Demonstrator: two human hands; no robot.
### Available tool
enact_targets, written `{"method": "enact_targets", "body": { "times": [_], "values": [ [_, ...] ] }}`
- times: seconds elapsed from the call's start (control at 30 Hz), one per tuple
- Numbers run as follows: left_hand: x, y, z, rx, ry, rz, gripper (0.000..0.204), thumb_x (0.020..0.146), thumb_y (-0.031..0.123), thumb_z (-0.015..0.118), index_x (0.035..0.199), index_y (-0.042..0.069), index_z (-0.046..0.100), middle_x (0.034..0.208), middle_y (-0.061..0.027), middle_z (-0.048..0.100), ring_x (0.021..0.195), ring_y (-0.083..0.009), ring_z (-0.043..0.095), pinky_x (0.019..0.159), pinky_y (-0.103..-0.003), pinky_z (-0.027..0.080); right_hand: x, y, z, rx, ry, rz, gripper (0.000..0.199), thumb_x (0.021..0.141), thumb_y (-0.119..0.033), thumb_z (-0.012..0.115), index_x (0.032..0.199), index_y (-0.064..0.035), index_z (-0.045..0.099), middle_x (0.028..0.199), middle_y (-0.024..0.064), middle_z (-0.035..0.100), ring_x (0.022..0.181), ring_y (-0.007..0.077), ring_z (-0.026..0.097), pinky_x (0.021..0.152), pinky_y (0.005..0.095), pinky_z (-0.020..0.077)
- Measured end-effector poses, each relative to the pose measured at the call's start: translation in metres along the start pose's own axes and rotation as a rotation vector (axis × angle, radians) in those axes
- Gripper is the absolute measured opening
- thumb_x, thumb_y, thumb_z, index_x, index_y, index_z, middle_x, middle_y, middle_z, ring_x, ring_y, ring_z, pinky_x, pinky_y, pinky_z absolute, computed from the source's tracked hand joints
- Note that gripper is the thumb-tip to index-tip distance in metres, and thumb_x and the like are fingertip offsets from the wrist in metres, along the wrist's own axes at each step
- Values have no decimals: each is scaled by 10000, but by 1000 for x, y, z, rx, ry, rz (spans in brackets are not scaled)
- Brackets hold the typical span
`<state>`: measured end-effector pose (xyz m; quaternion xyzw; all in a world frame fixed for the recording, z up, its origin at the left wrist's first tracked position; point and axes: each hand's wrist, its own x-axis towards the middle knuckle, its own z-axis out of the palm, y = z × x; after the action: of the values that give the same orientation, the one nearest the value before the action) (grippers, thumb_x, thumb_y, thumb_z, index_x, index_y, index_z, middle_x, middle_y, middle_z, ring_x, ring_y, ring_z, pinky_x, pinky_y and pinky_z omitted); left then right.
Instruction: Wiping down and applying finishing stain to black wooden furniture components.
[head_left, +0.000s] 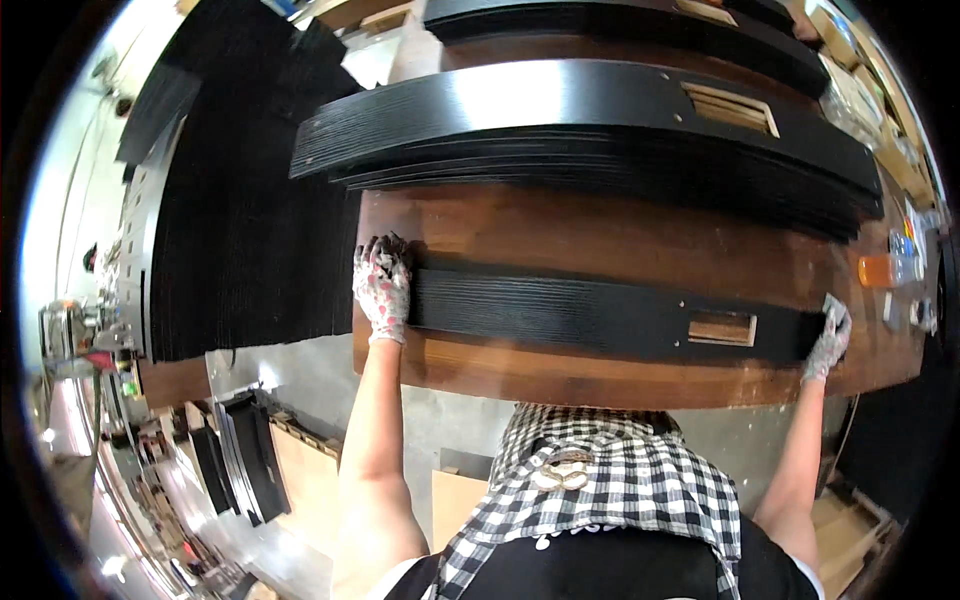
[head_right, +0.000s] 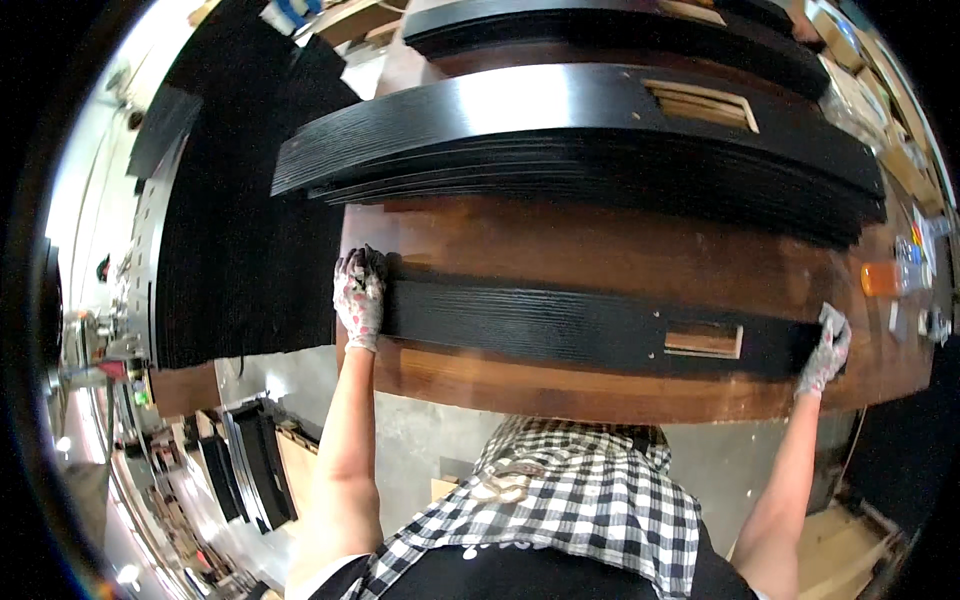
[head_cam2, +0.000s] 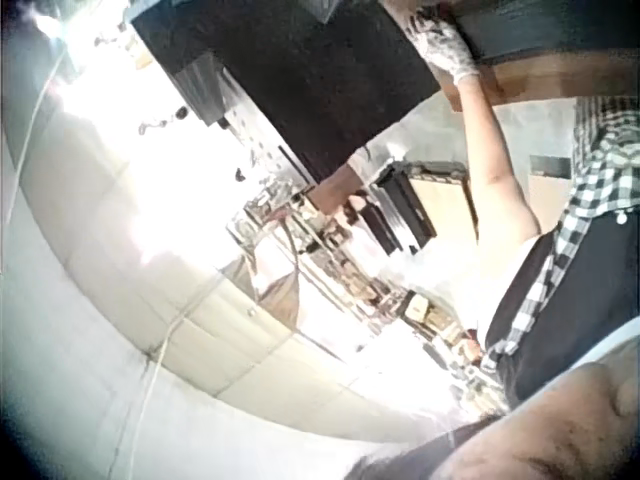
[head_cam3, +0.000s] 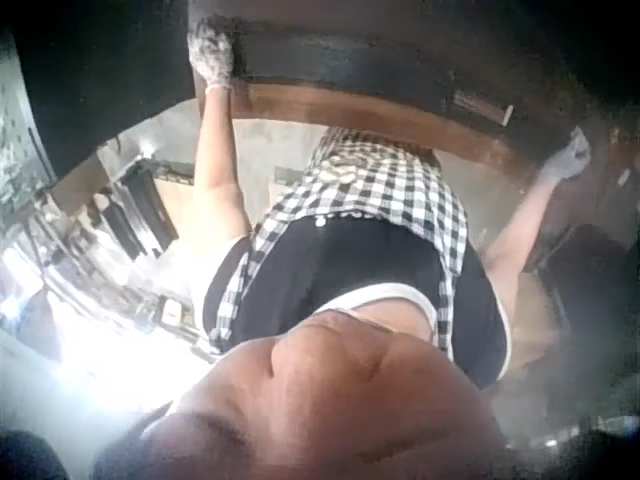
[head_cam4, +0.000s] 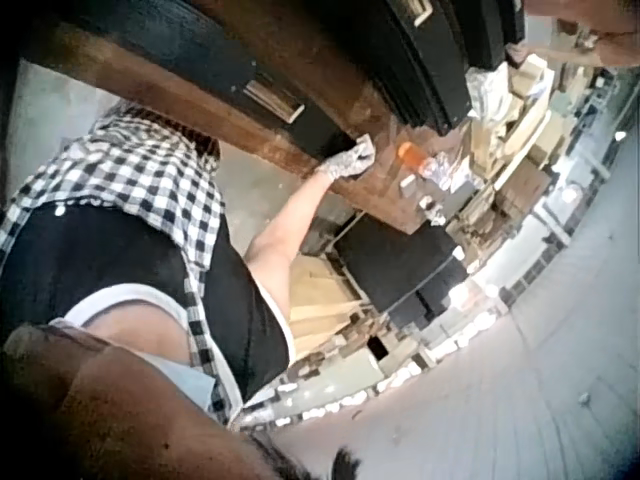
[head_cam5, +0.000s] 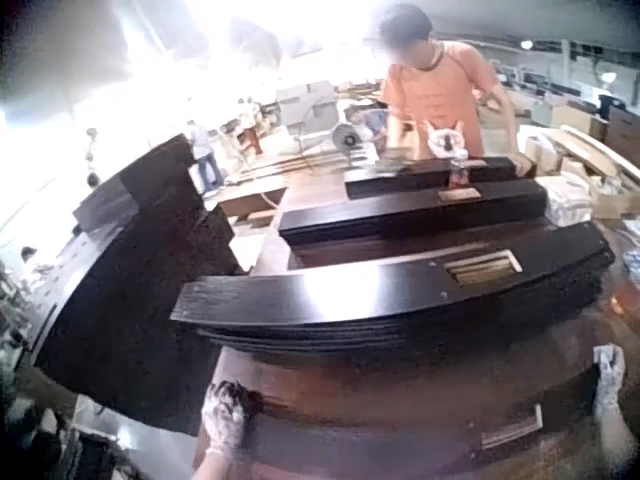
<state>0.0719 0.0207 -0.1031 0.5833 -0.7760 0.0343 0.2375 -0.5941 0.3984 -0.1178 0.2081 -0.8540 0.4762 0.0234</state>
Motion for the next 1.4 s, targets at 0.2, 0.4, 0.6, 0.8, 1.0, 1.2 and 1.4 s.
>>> {"method": "enact_targets", "body": {
  "times": [0.2,0.4,0.6,0.8,1.0,1.2,1.4],
  "values": [
    [-19,121,0,-22,-111,242,307,882,223,549,1151,80,582,1175,-123,602,1191,-351,493,1027,-483,345,-7,-1,7,142,47,-104,274,922,-143,591,1161,-11,578,1119,69,627,1020,165,576,959,316,427],
    [-47,226,6,-118,-283,455,479,768,143,596,1246,159,569,1272,-105,543,1212,-354,468,1035,-508,338,-30,-52,28,399,14,-25,348,911,-155,624,1220,-13,551,1132,59,608,1046,152,553,961,294,418],
    [-79,390,25,-262,-311,547,366,854,218,587,1185,62,591,1182,-160,608,1171,-354,519,1042,-493,335,-44,-55,28,666,-65,30,385,920,-141,613,1276,-38,509,1149,69,612,998,137,586,859,274,489],
    [-104,469,88,-1286,-600,38,375,976,226,515,1295,29,488,1242,-112,574,1102,-193,577,950,-327,458,-46,-91,26,1025,-271,315,465,926,-41,542,1365,-101,401,1194,67,565,1009,128,565,848,246,480],
    [-115,542,23,-1675,-941,-186,496,1032,307,316,1442,28,303,1442,-160,381,1346,-270,345,1122,-361,261,-68,-109,31,949,-298,24,584,858,1,598,1378,-90,349,1284,80,480,1148,201,500,983,332,416],
    [-83,446,18,-563,-379,536,483,873,171,549,1319,3,469,1348,-172,492,1291,-375,397,1094,-456,293,-54,-75,17,472,-293,-164,356,857,-149,625,1170,-28,506,1008,164,604,843,274,616,757,396,519],
    [-88,384,28,-199,-422,680,533,851,301,594,1296,33,474,1282,-194,512,1214,-365,454,1068,-521,279,-86,-90,68,-309,-137,-864,297,843,-274,547,1090,-115,594,907,46,595,808,245,570,741,478,452]
  ]
}}
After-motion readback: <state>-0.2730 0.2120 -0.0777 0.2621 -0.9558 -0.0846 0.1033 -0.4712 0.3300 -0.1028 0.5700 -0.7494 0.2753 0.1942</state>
